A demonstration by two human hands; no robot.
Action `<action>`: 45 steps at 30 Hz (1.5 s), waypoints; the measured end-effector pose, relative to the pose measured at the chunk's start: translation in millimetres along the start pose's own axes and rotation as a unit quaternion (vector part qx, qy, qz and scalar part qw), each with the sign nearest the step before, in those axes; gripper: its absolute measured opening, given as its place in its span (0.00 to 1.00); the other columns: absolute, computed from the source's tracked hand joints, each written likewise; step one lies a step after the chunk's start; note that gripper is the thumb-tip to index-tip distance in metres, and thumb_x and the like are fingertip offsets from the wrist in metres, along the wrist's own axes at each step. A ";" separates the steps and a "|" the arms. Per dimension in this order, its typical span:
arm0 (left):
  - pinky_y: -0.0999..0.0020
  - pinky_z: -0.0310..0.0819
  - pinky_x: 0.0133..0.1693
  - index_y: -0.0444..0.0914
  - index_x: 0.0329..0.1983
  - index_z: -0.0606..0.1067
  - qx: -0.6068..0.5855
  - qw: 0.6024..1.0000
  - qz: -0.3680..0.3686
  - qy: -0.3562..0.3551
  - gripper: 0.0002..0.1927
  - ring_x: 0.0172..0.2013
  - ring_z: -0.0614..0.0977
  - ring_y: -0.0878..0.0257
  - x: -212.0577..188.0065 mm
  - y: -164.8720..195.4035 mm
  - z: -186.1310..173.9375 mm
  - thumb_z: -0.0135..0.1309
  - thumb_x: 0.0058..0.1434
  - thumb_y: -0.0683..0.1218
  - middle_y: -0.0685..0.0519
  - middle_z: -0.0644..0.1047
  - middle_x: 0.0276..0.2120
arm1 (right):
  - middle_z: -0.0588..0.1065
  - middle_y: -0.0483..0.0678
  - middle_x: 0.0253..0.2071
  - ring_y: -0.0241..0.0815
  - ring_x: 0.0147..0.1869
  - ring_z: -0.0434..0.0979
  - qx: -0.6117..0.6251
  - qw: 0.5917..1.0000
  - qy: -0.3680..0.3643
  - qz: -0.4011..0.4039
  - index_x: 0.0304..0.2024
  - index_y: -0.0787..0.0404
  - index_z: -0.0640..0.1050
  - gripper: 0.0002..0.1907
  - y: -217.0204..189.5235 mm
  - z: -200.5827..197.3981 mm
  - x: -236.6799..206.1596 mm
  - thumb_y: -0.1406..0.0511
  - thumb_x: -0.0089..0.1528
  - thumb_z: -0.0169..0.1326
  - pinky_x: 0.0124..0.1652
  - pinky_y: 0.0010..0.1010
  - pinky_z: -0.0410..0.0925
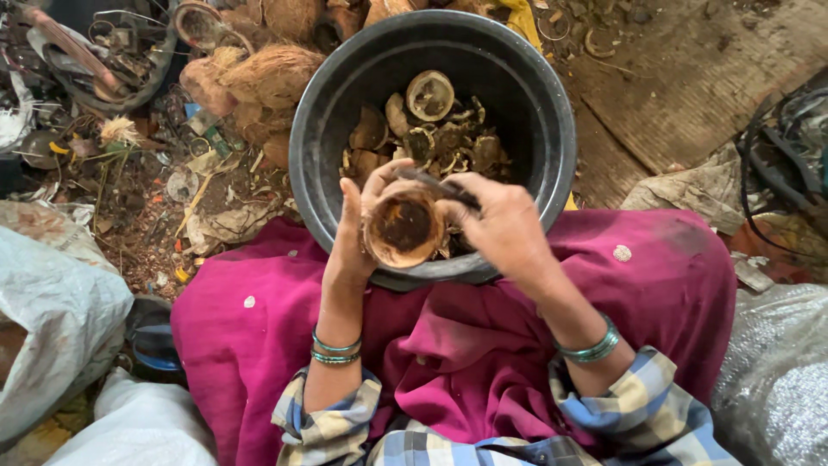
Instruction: The person sits on the ground holding a halved coconut shell in one hand and scrapes the dried coconut flesh from its inside with a small blade-like tool, letting the scrapings fall into a large basin filled with shells and debris. They work through one shell piece at a time, occasionally repositioning the shell.
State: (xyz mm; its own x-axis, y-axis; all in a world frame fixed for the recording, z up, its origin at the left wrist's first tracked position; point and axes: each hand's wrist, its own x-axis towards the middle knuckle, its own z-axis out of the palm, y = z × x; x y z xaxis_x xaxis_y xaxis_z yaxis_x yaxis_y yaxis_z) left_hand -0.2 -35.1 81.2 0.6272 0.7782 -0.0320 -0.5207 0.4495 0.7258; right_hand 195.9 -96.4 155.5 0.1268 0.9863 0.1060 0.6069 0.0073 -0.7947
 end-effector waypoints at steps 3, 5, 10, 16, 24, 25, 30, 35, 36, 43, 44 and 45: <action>0.58 0.71 0.64 0.33 0.77 0.56 -0.006 1.000 -0.002 -0.028 0.50 0.61 0.76 0.55 2.9 -3.1 -5.2 0.31 0.69 0.76 0.44 0.73 0.61 | 0.78 0.58 0.28 0.49 0.28 0.78 -0.045 0.994 -0.047 0.087 0.50 0.55 0.82 0.14 0.9 11.1 -1.6 0.58 0.64 0.61 0.31 0.38 0.68; 0.58 0.70 0.66 0.32 0.76 0.56 -0.007 0.999 0.020 -0.025 0.51 0.63 0.75 0.56 4.0 -4.7 -6.4 0.31 0.68 0.77 0.44 0.72 0.63 | 0.79 0.56 0.29 0.42 0.29 0.78 -0.011 0.995 -0.041 0.085 0.51 0.56 0.82 0.13 5.8 14.2 -2.3 0.60 0.66 0.60 0.33 0.35 0.69; 0.58 0.65 0.70 0.31 0.74 0.58 0.084 0.988 0.128 0.019 0.48 0.68 0.70 0.56 0.5 -8.1 -3.7 0.37 0.69 0.75 0.45 0.68 0.67 | 0.77 0.39 0.31 0.25 0.33 0.70 0.252 0.963 -0.011 0.095 0.48 0.64 0.80 0.12 23.7 22.2 -0.5 0.63 0.66 0.58 0.33 0.23 0.67; 0.57 0.68 0.66 0.31 0.68 0.67 0.078 0.971 0.177 0.137 0.45 0.64 0.74 0.53 6.0 -19.0 -2.6 0.38 0.71 0.74 0.43 0.72 0.63 | 0.69 0.37 0.31 0.26 0.35 0.63 0.329 0.937 -0.031 0.112 0.42 0.64 0.76 0.09 35.3 48.9 -11.5 0.63 0.70 0.56 0.34 0.20 0.62; 0.48 0.76 0.59 0.33 0.52 0.79 -0.312 0.917 0.214 0.129 0.38 0.55 0.81 0.44 2.5 -30.2 -12.6 0.40 0.72 0.71 0.40 0.81 0.53 | 0.78 0.41 0.30 0.29 0.35 0.73 0.266 0.946 -0.139 0.121 0.42 0.61 0.79 0.11 19.6 46.5 -16.6 0.60 0.70 0.52 0.38 0.25 0.68; 0.48 0.77 0.58 0.33 0.51 0.80 -0.326 0.913 0.206 0.133 0.38 0.53 0.82 0.44 2.2 -27.8 -16.0 0.39 0.72 0.71 0.40 0.81 0.51 | 0.78 0.41 0.29 0.29 0.34 0.72 0.201 0.961 -0.152 0.117 0.40 0.61 0.80 0.13 17.4 39.6 -15.4 0.59 0.71 0.51 0.35 0.27 0.67; 0.50 0.80 0.52 0.30 0.48 0.80 -0.293 0.939 0.150 0.099 0.41 0.46 0.84 0.43 -1.1 -19.3 -25.5 0.37 0.72 0.71 0.38 0.82 0.46 | 0.78 0.52 0.32 0.46 0.34 0.79 0.057 0.995 -0.085 -0.015 0.44 0.59 0.81 0.13 4.5 6.6 -13.9 0.58 0.67 0.52 0.34 0.37 0.70; 0.51 0.81 0.49 0.25 0.45 0.79 -0.190 0.961 0.096 0.178 0.42 0.42 0.84 0.42 -1.4 -12.5 -32.8 0.35 0.75 0.69 0.33 0.82 0.42 | 0.78 0.50 0.32 0.53 0.36 0.80 -0.046 0.981 -0.127 -0.141 0.40 0.57 0.79 0.08 -11.9 1.3 -23.5 0.62 0.63 0.54 0.34 0.42 0.71; 0.51 0.82 0.49 0.25 0.44 0.79 -0.193 0.962 0.086 0.176 0.42 0.42 0.85 0.43 -0.8 -12.0 -33.9 0.35 0.74 0.69 0.33 0.82 0.41 | 0.78 0.50 0.30 0.52 0.35 0.81 -0.072 0.977 -0.147 -0.135 0.40 0.56 0.80 0.07 -15.2 2.4 -26.9 0.63 0.61 0.54 0.33 0.43 0.70; 0.53 0.82 0.49 0.23 0.43 0.79 -0.170 0.978 0.022 0.118 0.44 0.41 0.85 0.43 -0.3 -15.0 -36.9 0.34 0.75 0.70 0.32 0.82 0.41 | 0.74 0.47 0.26 0.49 0.32 0.78 -0.180 0.950 -0.143 -0.210 0.38 0.57 0.77 0.06 -27.8 5.6 -39.4 0.67 0.58 0.53 0.30 0.42 0.70; 0.52 0.82 0.50 0.23 0.43 0.78 -0.173 0.979 0.015 0.111 0.44 0.42 0.85 0.43 0.0 -15.6 -37.2 0.34 0.75 0.70 0.32 0.82 0.41 | 0.74 0.48 0.27 0.49 0.33 0.78 -0.186 0.949 -0.136 -0.216 0.37 0.58 0.76 0.06 -29.7 5.8 -42.5 0.67 0.57 0.53 0.30 0.41 0.70; 0.53 0.82 0.49 0.23 0.43 0.78 -0.158 0.982 0.012 0.102 0.45 0.42 0.85 0.43 0.5 -16.1 -37.5 0.34 0.74 0.70 0.32 0.82 0.41 | 0.73 0.48 0.27 0.49 0.33 0.78 -0.192 0.947 -0.128 -0.222 0.36 0.59 0.75 0.06 -31.8 6.1 -46.1 0.67 0.56 0.53 0.31 0.41 0.70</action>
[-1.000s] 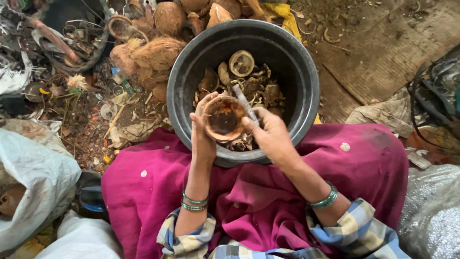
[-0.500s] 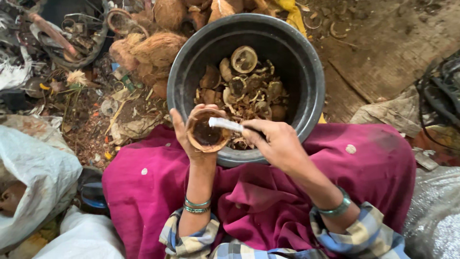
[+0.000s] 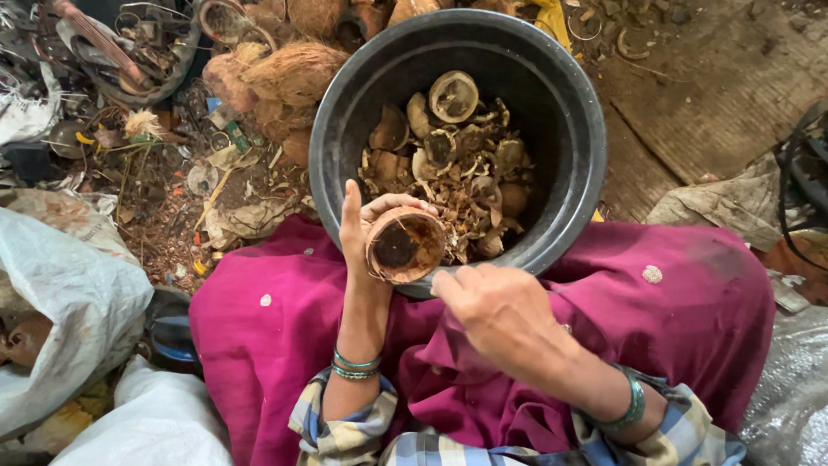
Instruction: The person sits on the ground holding a halved coconut shell in one hand and scrapes the dried coconut flesh from its inside with a small blade-like tool, letting the scrapings fall into a large basin filled with shells and debris. They work through one shell piece at a time, occasionally repositioning the shell.
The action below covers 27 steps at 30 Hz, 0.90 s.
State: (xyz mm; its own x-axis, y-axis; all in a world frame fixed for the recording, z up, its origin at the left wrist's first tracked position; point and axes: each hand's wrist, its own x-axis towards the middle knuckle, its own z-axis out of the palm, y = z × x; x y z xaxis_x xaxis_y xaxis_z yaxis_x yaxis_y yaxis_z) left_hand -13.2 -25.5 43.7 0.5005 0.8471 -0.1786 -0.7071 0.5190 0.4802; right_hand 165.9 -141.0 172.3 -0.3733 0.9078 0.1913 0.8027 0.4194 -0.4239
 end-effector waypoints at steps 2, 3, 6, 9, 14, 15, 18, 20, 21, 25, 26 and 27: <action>0.54 0.82 0.49 0.23 0.43 0.79 0.032 0.999 -0.008 -0.016 0.46 0.41 0.85 0.44 1.5 0.2 -0.5 0.33 0.72 0.71 0.32 0.82 0.41 | 0.72 0.48 0.27 0.48 0.33 0.77 -0.024 1.000 0.005 0.007 0.35 0.60 0.74 0.06 -5.7 2.7 -1.5 0.66 0.55 0.53 0.31 0.39 0.70; 0.54 0.82 0.49 0.23 0.43 0.79 0.029 1.000 -0.005 -0.010 0.46 0.41 0.85 0.44 2.1 0.5 -0.5 0.33 0.72 0.72 0.32 0.82 0.41 | 0.71 0.48 0.27 0.47 0.33 0.77 -0.040 0.999 0.004 0.017 0.34 0.59 0.73 0.05 -7.7 5.4 -0.5 0.67 0.55 0.52 0.30 0.39 0.70; 0.56 0.82 0.49 0.22 0.44 0.78 0.028 0.999 0.017 0.023 0.47 0.41 0.85 0.45 2.3 0.9 0.4 0.32 0.72 0.72 0.33 0.82 0.41 | 0.71 0.47 0.27 0.46 0.32 0.76 -0.062 0.997 0.021 0.034 0.35 0.59 0.73 0.06 -13.9 14.9 0.7 0.67 0.55 0.52 0.30 0.37 0.69; 0.58 0.82 0.48 0.22 0.44 0.78 0.048 0.995 0.049 0.069 0.48 0.40 0.85 0.47 1.5 -0.5 2.0 0.32 0.72 0.72 0.34 0.82 0.40 | 0.71 0.48 0.27 0.46 0.31 0.76 -0.072 0.996 0.037 0.046 0.37 0.60 0.74 0.08 -15.0 23.9 0.1 0.67 0.54 0.51 0.29 0.37 0.69; 0.63 0.82 0.46 0.23 0.46 0.78 0.101 0.988 0.063 0.100 0.47 0.38 0.86 0.52 -0.2 2.4 0.7 0.33 0.69 0.73 0.37 0.83 0.39 | 0.71 0.48 0.27 0.47 0.31 0.76 -0.063 0.995 0.046 0.068 0.36 0.59 0.74 0.06 -15.8 38.9 -3.6 0.67 0.56 0.51 0.30 0.39 0.69; 0.63 0.81 0.45 0.23 0.46 0.78 0.096 0.987 0.072 0.104 0.47 0.38 0.85 0.52 0.3 2.5 0.6 0.33 0.69 0.73 0.38 0.83 0.39 | 0.72 0.49 0.27 0.47 0.31 0.76 -0.061 0.994 0.051 0.069 0.37 0.59 0.74 0.07 -13.9 40.8 -3.5 0.67 0.56 0.51 0.30 0.39 0.69; 0.64 0.81 0.45 0.24 0.45 0.78 0.092 0.982 0.108 0.128 0.46 0.38 0.85 0.53 1.3 0.1 1.8 0.33 0.71 0.72 0.39 0.83 0.39 | 0.72 0.49 0.27 0.48 0.31 0.77 -0.050 0.994 0.054 0.080 0.36 0.58 0.74 0.06 -9.2 43.5 -4.5 0.67 0.56 0.51 0.30 0.41 0.69; 0.65 0.81 0.46 0.24 0.45 0.78 0.101 0.972 0.144 0.153 0.47 0.38 0.85 0.54 3.7 -2.2 4.8 0.32 0.72 0.73 0.40 0.83 0.39 | 0.73 0.50 0.27 0.48 0.31 0.77 -0.050 0.994 0.058 0.080 0.36 0.57 0.74 0.05 -6.4 42.4 -4.1 0.68 0.56 0.50 0.30 0.41 0.69; 0.65 0.81 0.46 0.24 0.45 0.78 0.127 0.963 0.170 0.167 0.46 0.38 0.85 0.54 2.9 -5.1 7.0 0.32 0.72 0.72 0.40 0.83 0.39 | 0.73 0.50 0.27 0.49 0.31 0.78 -0.053 0.994 0.062 0.078 0.37 0.57 0.74 0.05 -6.0 41.2 -3.9 0.68 0.57 0.50 0.30 0.41 0.69; 0.63 0.81 0.48 0.24 0.46 0.78 0.089 0.963 0.173 0.185 0.46 0.39 0.85 0.53 1.9 -7.6 13.8 0.32 0.73 0.72 0.40 0.82 0.40 | 0.76 0.48 0.26 0.49 0.30 0.80 -0.036 0.988 0.065 0.136 0.38 0.55 0.76 0.05 1.8 32.5 5.2 0.69 0.61 0.49 0.27 0.42 0.69; 0.61 0.82 0.48 0.25 0.46 0.78 0.047 0.971 0.149 0.181 0.46 0.40 0.85 0.52 2.2 -5.2 14.1 0.32 0.73 0.72 0.40 0.82 0.40 | 0.77 0.49 0.27 0.49 0.30 0.80 -0.018 0.989 0.064 0.135 0.37 0.55 0.76 0.05 5.3 28.2 5.5 0.68 0.62 0.50 0.27 0.42 0.69; 0.59 0.82 0.47 0.25 0.45 0.78 0.028 0.982 0.114 0.148 0.47 0.39 0.85 0.50 1.6 -0.3 13.1 0.31 0.70 0.73 0.38 0.83 0.40 | 0.78 0.49 0.27 0.49 0.30 0.80 0.001 0.989 0.060 0.133 0.37 0.55 0.77 0.04 10.4 21.7 2.5 0.67 0.62 0.50 0.26 0.42 0.69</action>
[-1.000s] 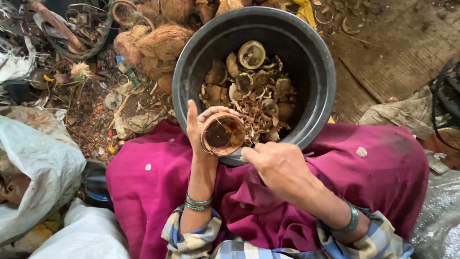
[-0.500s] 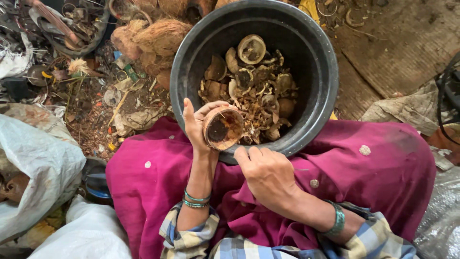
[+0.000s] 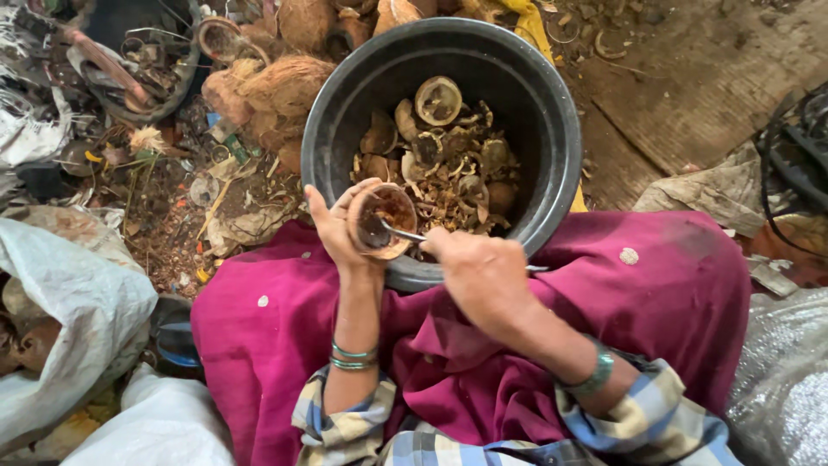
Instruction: The person sits on the ground holding a halved coconut shell in one hand and scrapes the dried coconut flesh from its inside with a small blade-like tool, letting the scrapings fall into a large basin filled with shells and debris. They work through one shell piece at a time, occasionally repositioning the shell.
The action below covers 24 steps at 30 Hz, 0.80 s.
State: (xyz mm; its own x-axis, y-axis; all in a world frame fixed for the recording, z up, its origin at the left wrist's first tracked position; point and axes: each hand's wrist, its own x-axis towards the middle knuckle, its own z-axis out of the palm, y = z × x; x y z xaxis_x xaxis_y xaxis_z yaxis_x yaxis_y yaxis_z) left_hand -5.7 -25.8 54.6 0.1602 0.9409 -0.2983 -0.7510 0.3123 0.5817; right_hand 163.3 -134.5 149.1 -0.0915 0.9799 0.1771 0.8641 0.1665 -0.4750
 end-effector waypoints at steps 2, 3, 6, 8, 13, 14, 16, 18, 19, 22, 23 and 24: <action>0.56 0.83 0.45 0.25 0.44 0.78 -0.037 0.995 -0.071 -0.063 0.49 0.39 0.85 0.46 3.2 8.7 -3.0 0.30 0.66 0.75 0.35 0.83 0.40 | 0.79 0.50 0.27 0.50 0.30 0.81 0.023 1.000 -0.015 -0.013 0.37 0.54 0.78 0.04 7.5 -8.0 1.3 0.66 0.62 0.51 0.26 0.43 0.69; 0.55 0.82 0.46 0.24 0.45 0.78 -0.034 0.995 -0.077 -0.060 0.50 0.39 0.85 0.45 4.7 10.8 -4.3 0.31 0.67 0.75 0.35 0.82 0.40 | 0.79 0.50 0.27 0.50 0.29 0.81 0.030 0.999 -0.022 -0.020 0.37 0.53 0.78 0.05 9.5 -9.8 1.8 0.66 0.62 0.51 0.25 0.43 0.69; 0.53 0.82 0.47 0.22 0.45 0.78 -0.049 0.991 -0.106 -0.065 0.50 0.41 0.85 0.43 8.4 11.4 -5.5 0.32 0.70 0.75 0.33 0.82 0.42 | 0.79 0.50 0.25 0.50 0.28 0.81 0.043 0.997 -0.058 -0.028 0.36 0.52 0.79 0.06 6.8 -6.6 1.8 0.66 0.61 0.51 0.25 0.43 0.69; 0.52 0.82 0.48 0.22 0.44 0.78 -0.096 0.983 -0.131 -0.086 0.50 0.41 0.85 0.42 9.7 9.9 -6.7 0.32 0.69 0.76 0.32 0.82 0.41 | 0.78 0.50 0.25 0.49 0.28 0.81 0.047 0.996 -0.066 -0.038 0.35 0.53 0.78 0.05 3.7 -3.7 -0.4 0.65 0.61 0.51 0.25 0.43 0.69; 0.52 0.81 0.49 0.22 0.44 0.78 -0.078 0.979 -0.142 -0.120 0.50 0.42 0.85 0.42 7.6 9.7 -9.6 0.32 0.71 0.75 0.31 0.82 0.42 | 0.77 0.51 0.23 0.50 0.28 0.80 0.045 0.996 -0.070 -0.045 0.33 0.58 0.75 0.09 -8.0 3.9 -1.2 0.61 0.65 0.53 0.26 0.42 0.69; 0.52 0.81 0.49 0.22 0.44 0.78 -0.080 0.979 -0.142 -0.125 0.50 0.42 0.85 0.42 6.5 9.7 -10.2 0.32 0.72 0.75 0.31 0.82 0.42 | 0.77 0.51 0.24 0.50 0.29 0.80 0.050 0.996 -0.058 -0.055 0.34 0.58 0.75 0.07 -9.4 3.5 -1.5 0.62 0.64 0.52 0.26 0.41 0.69; 0.51 0.82 0.50 0.22 0.43 0.78 -0.079 0.979 -0.139 -0.128 0.50 0.42 0.85 0.42 5.3 9.8 -11.2 0.31 0.72 0.75 0.32 0.81 0.41 | 0.76 0.50 0.25 0.49 0.30 0.80 0.059 0.995 -0.035 -0.075 0.36 0.58 0.76 0.04 -11.8 2.2 -1.9 0.65 0.62 0.51 0.27 0.40 0.69; 0.52 0.82 0.50 0.22 0.44 0.78 -0.055 0.980 -0.135 -0.135 0.51 0.42 0.85 0.43 4.4 10.7 -12.5 0.30 0.71 0.76 0.32 0.81 0.41 | 0.76 0.50 0.25 0.49 0.30 0.79 0.040 0.996 -0.030 -0.068 0.33 0.58 0.74 0.05 -17.8 2.4 -5.3 0.64 0.62 0.52 0.28 0.40 0.69; 0.54 0.82 0.50 0.21 0.44 0.78 -0.031 0.981 -0.133 -0.142 0.52 0.42 0.85 0.43 4.3 11.0 -12.8 0.30 0.70 0.76 0.31 0.81 0.41 | 0.75 0.50 0.25 0.49 0.30 0.79 0.030 0.997 -0.027 -0.065 0.32 0.58 0.73 0.06 -20.1 3.3 -6.2 0.64 0.63 0.52 0.29 0.40 0.69; 0.55 0.82 0.48 0.21 0.44 0.78 -0.003 0.984 -0.129 -0.125 0.53 0.41 0.85 0.44 5.6 10.6 -13.1 0.29 0.68 0.76 0.32 0.82 0.41 | 0.74 0.49 0.24 0.49 0.29 0.78 -0.007 0.998 -0.035 -0.045 0.30 0.58 0.71 0.07 -23.7 9.9 -5.5 0.64 0.62 0.52 0.28 0.41 0.69; 0.55 0.82 0.48 0.21 0.44 0.78 -0.001 0.985 -0.129 -0.113 0.53 0.40 0.85 0.44 6.0 10.3 -13.1 0.28 0.68 0.77 0.32 0.82 0.40 | 0.74 0.49 0.23 0.49 0.28 0.78 -0.013 0.998 -0.040 -0.041 0.30 0.58 0.71 0.08 -24.9 13.6 -5.0 0.63 0.63 0.53 0.27 0.41 0.69; 0.56 0.82 0.48 0.22 0.44 0.78 0.004 0.988 -0.117 -0.102 0.53 0.40 0.85 0.45 6.2 10.0 -13.3 0.28 0.68 0.77 0.33 0.82 0.40 | 0.74 0.49 0.23 0.49 0.27 0.78 -0.020 0.998 -0.044 -0.037 0.29 0.58 0.71 0.09 -25.6 17.5 -4.5 0.62 0.63 0.53 0.26 0.41 0.69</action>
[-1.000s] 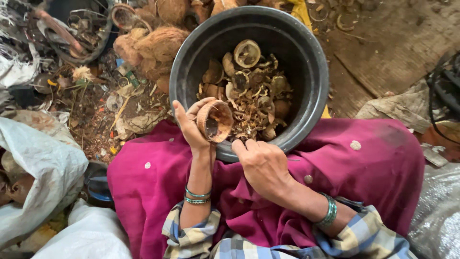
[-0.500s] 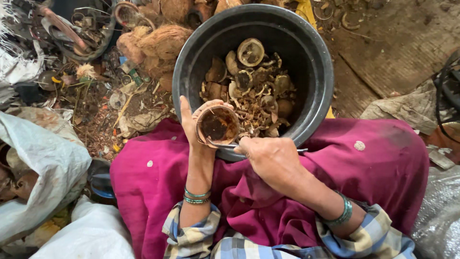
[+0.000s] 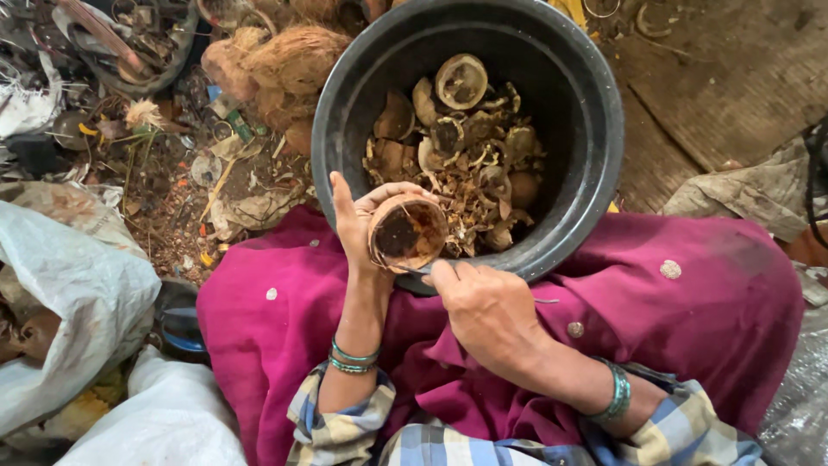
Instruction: The person sits on the ground holding a halved coconut shell in one hand and scrapes the dried coconut flesh from its inside with a small blade-like tool, letting the scrapings fall into a large basin filled with shells and debris. They work through one shell piece at a time, occasionally repositioning the shell.
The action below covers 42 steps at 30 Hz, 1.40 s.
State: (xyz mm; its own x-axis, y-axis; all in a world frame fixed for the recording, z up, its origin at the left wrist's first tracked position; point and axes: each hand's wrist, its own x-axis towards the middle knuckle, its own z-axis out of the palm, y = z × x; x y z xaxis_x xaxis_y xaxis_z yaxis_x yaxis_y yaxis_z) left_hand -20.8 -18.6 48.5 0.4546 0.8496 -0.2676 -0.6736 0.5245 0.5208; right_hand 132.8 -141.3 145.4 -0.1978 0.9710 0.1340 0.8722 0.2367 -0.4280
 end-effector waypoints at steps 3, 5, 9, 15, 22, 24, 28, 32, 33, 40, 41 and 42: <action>0.60 0.82 0.48 0.21 0.45 0.78 0.028 0.998 0.038 0.035 0.53 0.39 0.85 0.49 2.2 -1.3 -0.2 0.29 0.69 0.77 0.36 0.82 0.40 | 0.74 0.49 0.23 0.48 0.27 0.78 -0.016 1.000 0.001 0.004 0.31 0.58 0.71 0.04 5.3 8.9 3.5 0.65 0.60 0.51 0.26 0.40 0.69; 0.62 0.81 0.47 0.21 0.46 0.78 0.068 0.993 0.067 0.072 0.53 0.39 0.85 0.52 1.9 -2.2 -0.9 0.29 0.70 0.77 0.37 0.83 0.40 | 0.74 0.49 0.23 0.48 0.27 0.78 -0.023 1.000 0.006 0.008 0.32 0.58 0.71 0.02 6.6 13.6 1.2 0.67 0.57 0.50 0.26 0.40 0.69; 0.64 0.81 0.47 0.23 0.47 0.77 0.086 0.987 0.093 0.094 0.53 0.39 0.85 0.54 0.7 -5.5 -1.4 0.28 0.66 0.78 0.40 0.83 0.40 | 0.74 0.50 0.23 0.49 0.27 0.78 -0.036 0.999 0.019 0.014 0.32 0.58 0.71 0.01 9.6 20.8 0.4 0.67 0.58 0.50 0.26 0.40 0.69; 0.66 0.80 0.49 0.23 0.47 0.77 0.088 0.983 0.121 0.106 0.54 0.40 0.84 0.55 5.2 -7.9 1.2 0.28 0.65 0.79 0.41 0.83 0.41 | 0.75 0.51 0.24 0.49 0.28 0.79 -0.032 0.999 0.020 0.016 0.33 0.58 0.72 0.01 16.9 17.9 0.3 0.68 0.60 0.50 0.27 0.41 0.70; 0.66 0.80 0.48 0.22 0.48 0.77 0.085 0.983 0.130 0.093 0.55 0.39 0.84 0.55 4.3 -7.9 2.6 0.28 0.66 0.78 0.42 0.83 0.40 | 0.77 0.53 0.24 0.51 0.28 0.81 -0.010 0.999 0.011 0.030 0.33 0.59 0.73 0.08 15.8 12.0 -2.5 0.62 0.65 0.51 0.26 0.43 0.70; 0.67 0.80 0.47 0.22 0.48 0.78 0.093 0.983 0.128 0.098 0.55 0.39 0.84 0.56 4.8 -5.5 4.8 0.27 0.66 0.78 0.42 0.83 0.40 | 0.77 0.53 0.24 0.52 0.28 0.81 -0.007 0.999 0.015 0.030 0.33 0.59 0.74 0.10 16.1 12.9 -2.6 0.61 0.66 0.50 0.26 0.43 0.70; 0.69 0.80 0.47 0.23 0.47 0.78 0.152 0.969 0.157 0.113 0.54 0.38 0.84 0.57 6.9 -3.0 12.9 0.26 0.67 0.77 0.43 0.83 0.39 | 0.77 0.53 0.25 0.51 0.29 0.81 -0.014 0.999 0.010 0.042 0.34 0.60 0.73 0.04 19.6 18.2 -3.4 0.67 0.62 0.48 0.27 0.42 0.71; 0.69 0.82 0.45 0.23 0.40 0.81 0.343 0.876 0.277 0.194 0.54 0.36 0.85 0.56 3.0 -14.1 34.9 0.26 0.71 0.76 0.42 0.84 0.36 | 0.78 0.53 0.25 0.52 0.29 0.82 -0.006 0.998 -0.002 0.062 0.34 0.59 0.74 0.05 26.5 24.7 0.5 0.68 0.62 0.47 0.27 0.43 0.71; 0.69 0.80 0.46 0.25 0.40 0.82 0.429 0.830 0.302 0.191 0.53 0.36 0.85 0.56 1.5 -19.4 40.4 0.25 0.71 0.76 0.43 0.84 0.36 | 0.78 0.53 0.25 0.52 0.29 0.82 -0.009 0.997 -0.008 0.075 0.34 0.59 0.74 0.05 29.1 26.0 5.6 0.68 0.62 0.47 0.28 0.44 0.71; 0.60 0.82 0.47 0.22 0.45 0.79 0.109 0.976 0.158 0.103 0.53 0.39 0.85 0.50 4.0 -0.5 25.9 0.27 0.69 0.76 0.38 0.83 0.39 | 0.79 0.55 0.26 0.56 0.30 0.81 0.019 0.996 -0.001 0.087 0.37 0.56 0.79 0.09 54.4 -2.8 11.8 0.61 0.64 0.50 0.26 0.49 0.68; 0.59 0.82 0.47 0.21 0.46 0.78 0.008 0.993 0.098 0.069 0.53 0.39 0.85 0.49 6.1 4.4 19.8 0.27 0.68 0.76 0.37 0.83 0.39 | 0.79 0.55 0.26 0.56 0.30 0.81 0.026 0.997 -0.006 0.076 0.37 0.56 0.79 0.09 54.9 -8.3 10.6 0.62 0.64 0.50 0.26 0.48 0.68; 0.58 0.82 0.46 0.21 0.46 0.78 -0.005 0.996 0.073 0.055 0.54 0.39 0.85 0.48 8.0 6.6 14.6 0.28 0.68 0.77 0.36 0.83 0.40 | 0.79 0.54 0.26 0.56 0.30 0.81 0.033 0.997 -0.012 0.064 0.37 0.55 0.80 0.08 54.7 -13.6 8.7 0.62 0.63 0.50 0.26 0.48 0.68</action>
State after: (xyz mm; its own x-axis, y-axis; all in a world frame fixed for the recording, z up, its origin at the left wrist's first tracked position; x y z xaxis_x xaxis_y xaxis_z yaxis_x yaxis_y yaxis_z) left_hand -13.0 -9.2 61.6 0.2862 0.9173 -0.2769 -0.7335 0.3957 0.5527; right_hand 185.0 -120.3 135.3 -0.0973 0.9938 0.0534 0.8600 0.1110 -0.4981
